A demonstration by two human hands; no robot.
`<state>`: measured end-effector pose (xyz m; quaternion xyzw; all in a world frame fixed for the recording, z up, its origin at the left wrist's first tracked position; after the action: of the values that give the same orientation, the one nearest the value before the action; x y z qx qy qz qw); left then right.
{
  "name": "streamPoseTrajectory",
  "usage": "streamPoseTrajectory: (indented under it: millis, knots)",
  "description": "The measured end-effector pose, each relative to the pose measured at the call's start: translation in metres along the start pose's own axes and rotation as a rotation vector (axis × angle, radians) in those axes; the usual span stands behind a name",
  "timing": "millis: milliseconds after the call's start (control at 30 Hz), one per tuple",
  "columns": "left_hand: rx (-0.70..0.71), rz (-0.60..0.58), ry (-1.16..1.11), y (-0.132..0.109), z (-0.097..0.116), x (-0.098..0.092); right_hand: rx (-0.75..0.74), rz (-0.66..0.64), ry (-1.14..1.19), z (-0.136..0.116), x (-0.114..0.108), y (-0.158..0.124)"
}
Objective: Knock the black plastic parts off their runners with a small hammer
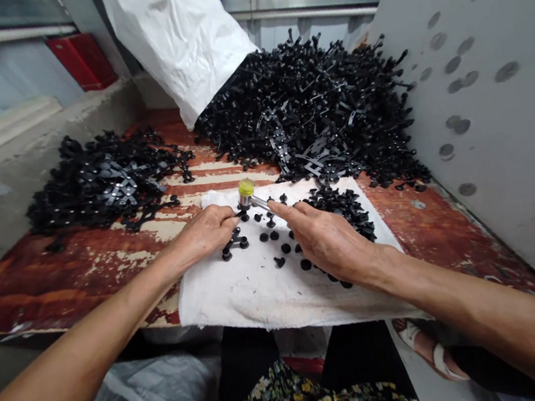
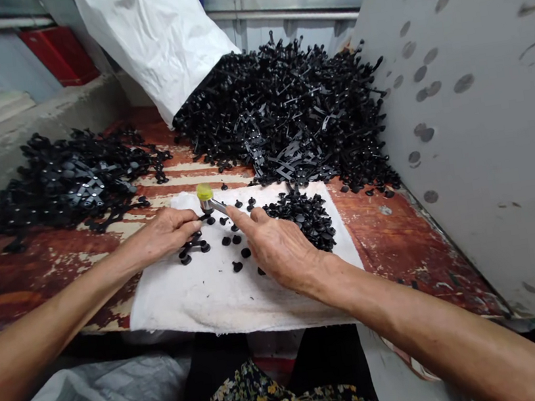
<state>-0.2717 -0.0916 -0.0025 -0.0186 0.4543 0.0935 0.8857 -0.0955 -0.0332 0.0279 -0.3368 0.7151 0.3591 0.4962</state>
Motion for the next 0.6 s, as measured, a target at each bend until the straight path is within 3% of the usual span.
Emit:
streamPoseTrajectory:
  millis: [100,267,400,533,600]
  knots:
    - [0.018,0.005,0.001,0.000,0.001,0.000,0.009,0.100,0.036,-0.002,-0.011,-0.002]
    - [-0.027,0.002,-0.004,0.000,-0.001,0.001,0.027,-0.059,-0.108,-0.006,-0.002,-0.001]
    - [-0.056,0.010,-0.031,0.000,-0.002,0.003,0.060,0.039,-0.052,-0.005,-0.009,0.002]
    - [-0.079,0.023,-0.028,-0.001,-0.004,-0.003,0.082,-0.090,-0.070,-0.001,-0.002,0.006]
    - [-0.059,-0.021,-0.034,-0.003,0.000,-0.007,0.068,0.000,0.090,0.000,-0.013,0.010]
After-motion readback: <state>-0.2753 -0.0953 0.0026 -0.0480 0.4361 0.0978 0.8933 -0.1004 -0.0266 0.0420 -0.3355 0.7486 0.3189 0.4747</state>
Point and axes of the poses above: each hand's wrist, its own y-axis towards the middle knuckle, its own x-axis out of the palm, z = x × y, the point moved 7 cm from there along y, towards the middle knuckle, and after that the axes turned 13 degrees about x, right-handed, at the moved point
